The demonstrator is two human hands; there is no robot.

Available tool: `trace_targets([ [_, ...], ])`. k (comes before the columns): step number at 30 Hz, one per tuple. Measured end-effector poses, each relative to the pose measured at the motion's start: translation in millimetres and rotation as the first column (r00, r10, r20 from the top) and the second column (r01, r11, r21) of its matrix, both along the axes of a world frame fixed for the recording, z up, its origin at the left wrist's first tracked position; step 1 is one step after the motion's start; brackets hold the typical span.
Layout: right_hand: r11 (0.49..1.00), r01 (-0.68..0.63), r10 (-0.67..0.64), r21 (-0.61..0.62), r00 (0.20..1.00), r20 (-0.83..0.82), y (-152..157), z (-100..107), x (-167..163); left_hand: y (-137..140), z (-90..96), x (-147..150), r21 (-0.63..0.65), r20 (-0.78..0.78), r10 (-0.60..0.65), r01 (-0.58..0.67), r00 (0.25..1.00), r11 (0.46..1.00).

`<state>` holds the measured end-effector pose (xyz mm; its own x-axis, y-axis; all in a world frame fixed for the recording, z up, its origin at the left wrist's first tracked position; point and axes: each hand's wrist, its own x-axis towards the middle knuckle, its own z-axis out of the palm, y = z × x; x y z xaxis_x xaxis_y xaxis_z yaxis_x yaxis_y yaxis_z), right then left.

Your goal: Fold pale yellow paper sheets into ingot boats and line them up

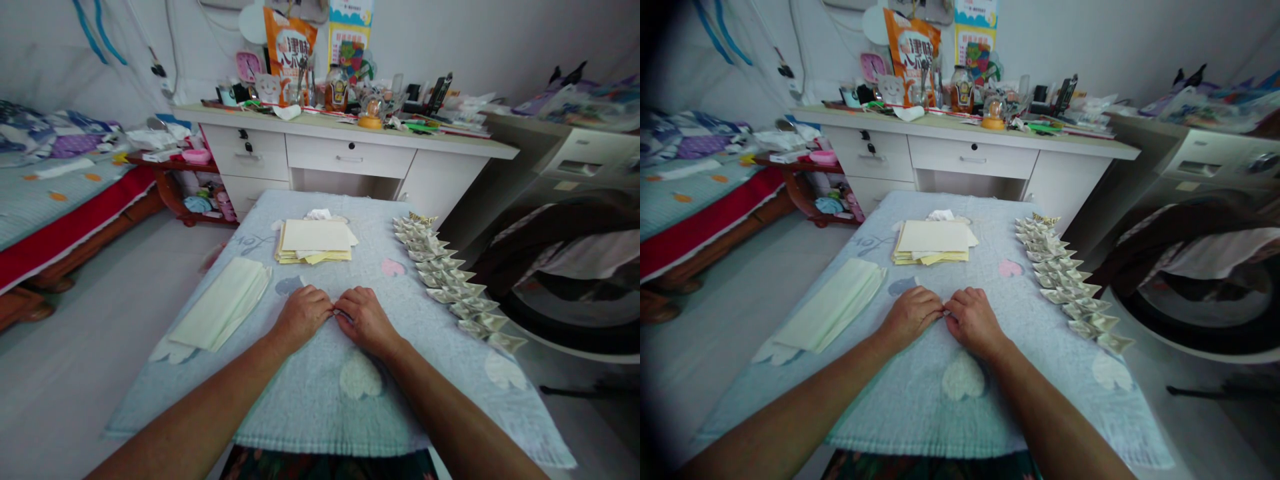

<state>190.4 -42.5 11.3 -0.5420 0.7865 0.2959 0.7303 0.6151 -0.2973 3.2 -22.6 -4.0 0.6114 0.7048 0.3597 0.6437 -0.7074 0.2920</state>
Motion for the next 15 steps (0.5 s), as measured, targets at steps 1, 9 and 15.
trace_targets([
  [1, 1.000, 0.007, -0.007, -0.005, 1.000, -0.001, 0.0, -0.8, -0.3, -0.3, -0.5, -0.1, 0.008, -0.008, -0.003, 0.003, 1.000, 1.000],
  [9, 0.999, 0.005, -0.009, -0.051, 0.997, -0.082, 4.4, -6.5, 2.6, -1.3, -0.7, -0.5, 0.003, 0.014, 0.009, -0.009, 1.000, 1.000],
  [15, 1.000, 0.003, -0.004, -0.022, 0.999, -0.051, 4.0, -5.0, 2.0, -3.0, 1.9, -3.3, -0.123, 0.133, 0.060, -0.044, 0.989, 0.991],
])
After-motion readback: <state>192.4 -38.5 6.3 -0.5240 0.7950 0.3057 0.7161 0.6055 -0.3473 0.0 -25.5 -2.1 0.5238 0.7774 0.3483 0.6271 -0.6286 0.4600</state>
